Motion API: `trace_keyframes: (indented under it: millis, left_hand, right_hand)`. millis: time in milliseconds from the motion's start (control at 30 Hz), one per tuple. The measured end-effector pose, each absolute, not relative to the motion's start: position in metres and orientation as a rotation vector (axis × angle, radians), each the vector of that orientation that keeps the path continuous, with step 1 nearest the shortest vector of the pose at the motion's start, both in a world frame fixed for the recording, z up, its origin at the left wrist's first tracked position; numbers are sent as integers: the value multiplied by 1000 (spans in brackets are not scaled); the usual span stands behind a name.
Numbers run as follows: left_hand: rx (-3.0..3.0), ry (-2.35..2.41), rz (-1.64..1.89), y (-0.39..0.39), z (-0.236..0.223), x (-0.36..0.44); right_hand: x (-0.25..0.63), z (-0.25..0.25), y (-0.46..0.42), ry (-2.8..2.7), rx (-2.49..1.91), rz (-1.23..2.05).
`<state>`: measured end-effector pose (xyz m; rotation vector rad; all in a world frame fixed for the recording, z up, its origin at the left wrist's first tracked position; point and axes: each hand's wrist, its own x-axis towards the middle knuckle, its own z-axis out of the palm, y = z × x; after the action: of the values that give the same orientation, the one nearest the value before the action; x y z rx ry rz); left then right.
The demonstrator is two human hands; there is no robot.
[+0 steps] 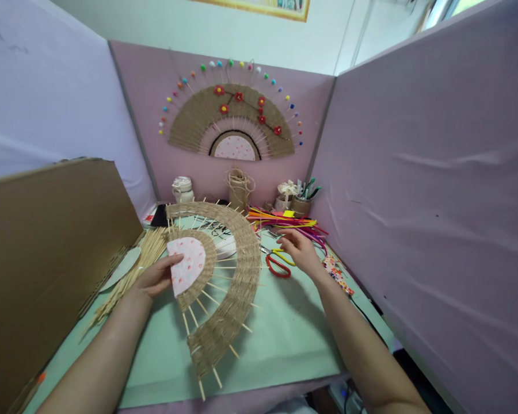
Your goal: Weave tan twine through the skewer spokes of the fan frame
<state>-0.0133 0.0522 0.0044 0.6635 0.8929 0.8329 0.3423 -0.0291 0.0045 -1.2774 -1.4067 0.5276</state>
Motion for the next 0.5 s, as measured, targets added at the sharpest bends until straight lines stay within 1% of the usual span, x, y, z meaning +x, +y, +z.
trace_keyframes:
  millis: [133, 200, 300, 400, 500]
  left_hand:
    - [599, 852, 820, 47, 0, -16]
    - [583, 798, 816, 44, -4, -14]
    - [589, 699, 800, 40, -11, -13]
    - [618, 612, 729, 39, -17, -14]
    - [590, 601, 642, 37, -17, -14]
  right_hand:
    - [326, 20, 21, -1604, -1412, 671]
    - [313, 28, 54, -1473, -1487, 780]
    - [302, 43, 104, -1320, -1554, 786]
    - [308, 58, 141, -1143, -1598, 793]
    - [323, 71, 159, -1010, -1598, 843]
